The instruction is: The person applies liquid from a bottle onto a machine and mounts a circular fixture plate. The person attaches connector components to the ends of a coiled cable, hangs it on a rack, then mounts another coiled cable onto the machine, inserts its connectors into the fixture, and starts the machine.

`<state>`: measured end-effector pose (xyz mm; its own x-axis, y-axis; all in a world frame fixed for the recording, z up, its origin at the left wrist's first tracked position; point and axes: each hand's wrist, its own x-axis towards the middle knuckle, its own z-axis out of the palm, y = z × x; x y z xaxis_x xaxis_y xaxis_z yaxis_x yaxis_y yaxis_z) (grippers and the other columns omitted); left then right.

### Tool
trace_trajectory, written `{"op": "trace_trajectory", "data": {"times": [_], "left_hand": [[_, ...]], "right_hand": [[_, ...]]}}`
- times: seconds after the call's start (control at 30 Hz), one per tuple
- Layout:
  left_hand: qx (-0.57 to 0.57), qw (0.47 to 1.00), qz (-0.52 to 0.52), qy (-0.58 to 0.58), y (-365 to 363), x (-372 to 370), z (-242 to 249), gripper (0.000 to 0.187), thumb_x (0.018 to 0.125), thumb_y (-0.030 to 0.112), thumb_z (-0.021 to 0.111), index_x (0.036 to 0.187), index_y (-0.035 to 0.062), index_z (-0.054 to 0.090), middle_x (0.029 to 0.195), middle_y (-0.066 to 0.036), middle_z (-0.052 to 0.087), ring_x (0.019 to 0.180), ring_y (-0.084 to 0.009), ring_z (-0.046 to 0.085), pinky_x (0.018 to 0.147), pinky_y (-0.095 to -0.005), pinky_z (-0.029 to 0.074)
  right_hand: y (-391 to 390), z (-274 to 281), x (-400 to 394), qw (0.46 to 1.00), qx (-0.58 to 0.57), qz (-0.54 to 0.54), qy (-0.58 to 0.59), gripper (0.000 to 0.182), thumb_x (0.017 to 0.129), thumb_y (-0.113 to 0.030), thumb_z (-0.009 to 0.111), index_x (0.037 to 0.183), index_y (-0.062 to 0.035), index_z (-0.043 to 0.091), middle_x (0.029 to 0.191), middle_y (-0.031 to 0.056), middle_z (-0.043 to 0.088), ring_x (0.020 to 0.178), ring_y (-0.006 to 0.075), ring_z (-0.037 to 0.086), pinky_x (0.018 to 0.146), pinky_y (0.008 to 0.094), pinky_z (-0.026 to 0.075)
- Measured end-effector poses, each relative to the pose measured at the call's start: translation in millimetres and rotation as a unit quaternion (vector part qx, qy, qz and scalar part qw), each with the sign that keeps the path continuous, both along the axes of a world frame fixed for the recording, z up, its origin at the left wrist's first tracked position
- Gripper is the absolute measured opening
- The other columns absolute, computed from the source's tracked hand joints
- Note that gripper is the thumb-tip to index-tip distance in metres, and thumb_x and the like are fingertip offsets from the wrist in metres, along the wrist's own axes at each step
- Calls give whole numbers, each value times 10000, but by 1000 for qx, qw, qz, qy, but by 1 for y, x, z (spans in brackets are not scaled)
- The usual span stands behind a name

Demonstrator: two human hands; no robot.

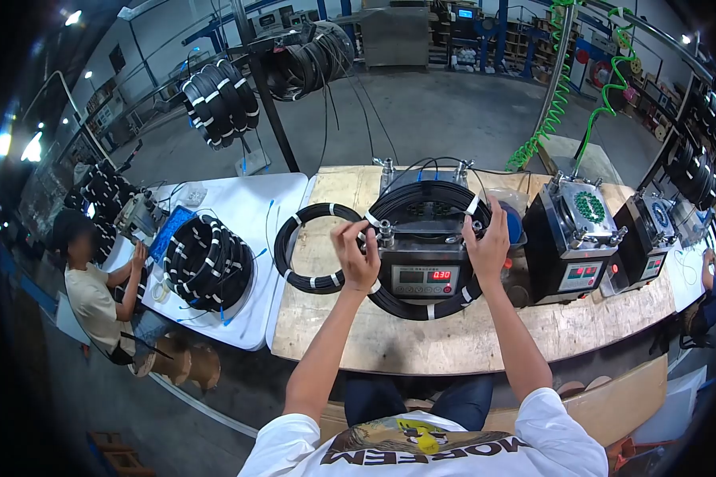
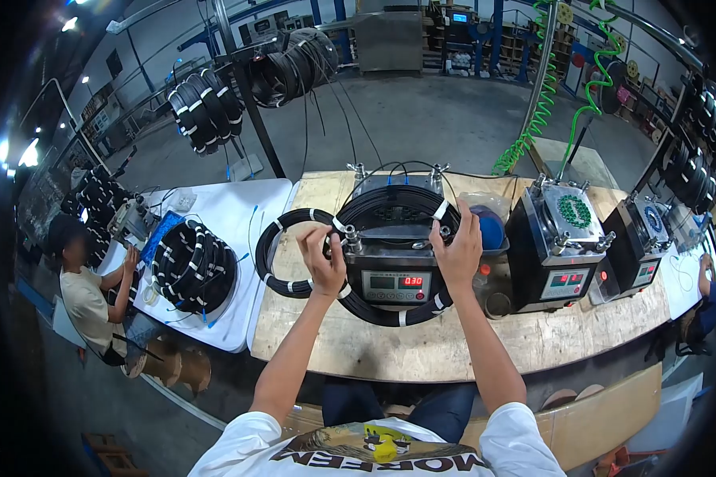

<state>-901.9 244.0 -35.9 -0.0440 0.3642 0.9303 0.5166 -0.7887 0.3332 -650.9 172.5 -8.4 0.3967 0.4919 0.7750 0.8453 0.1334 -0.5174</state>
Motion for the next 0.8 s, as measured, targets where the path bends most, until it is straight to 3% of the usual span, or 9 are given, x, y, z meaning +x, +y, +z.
{"op": "trace_trajectory", "data": {"times": [0.03, 0.17, 0.37, 0.47, 0.5, 0.7, 0.8], "left_hand": [[-80, 997, 20, -7, -3, -5, -1, 121, 949, 27, 647, 1070, 28, 645, 910, -124, 609, 924, -279, 586, 772, -405, 412], [-112, 993, -2, 23, -1, -4, -15, 131, 949, 77, 649, 1066, 22, 626, 834, -131, 590, 801, -297, 572, 741, -394, 397], [71, 997, -13, 28, 5, -1, -4, 206, 942, 76, 632, 1122, 18, 551, 815, -133, 572, 772, -308, 542, 748, -423, 418], [-74, 996, -12, -54, -2, -2, -17, 204, 941, 88, 634, 1111, 17, 548, 817, -135, 565, 753, -315, 526, 748, -446, 423], [-124, 992, -18, -21, -7, -4, -13, 194, 940, 64, 642, 1096, 15, 538, 828, -139, 563, 742, -318, 516, 742, -461, 422], [44, 998, -36, 14, 6, -2, -23, 225, 927, -14, 650, 1106, 20, 518, 825, -133, 557, 733, -316, 512, 723, -469, 413], [0, 999, -53, -1, 4, -3, -22, 233, 919, -9, 647, 1101, 20, 505, 855, -145, 558, 785, -333, 520, 736, -484, 420]], "right_hand": [[0, 0, 1, 1000, -1, -2, -3, 595, 889, -254, 731, 1413, -65, 523, 1182, 193, 630, 1055, 395, 635, 915, 459, 506], [-1, 0, -1, 1000, -3, -4, -3, 583, 891, -246, 731, 1404, -61, 527, 1179, 195, 631, 1060, 396, 636, 922, 459, 506], [-2, 0, -2, 1000, 1, -2, -1, 577, 885, -239, 735, 1393, -54, 531, 1169, 195, 634, 1062, 392, 634, 921, 457, 507], [0, 2, -1, 1000, 9, -1, -1, 576, 884, -239, 737, 1388, -50, 534, 1166, 194, 637, 1063, 388, 634, 922, 457, 506], [-1, 2, -1, 1000, 10, -1, -2, 576, 883, -240, 738, 1387, -49, 535, 1165, 193, 638, 1063, 386, 634, 922, 457, 506], [-3, 5, -3, 1000, 14, -2, -3, 562, 885, -242, 741, 1374, -49, 544, 1164, 184, 644, 1066, 378, 635, 926, 444, 499], [-2, 0, 0, 1000, 3, -4, -8, 579, 891, -264, 746, 1389, -59, 536, 1185, 179, 628, 1112, 367, 609, 962, 443, 469]]}}
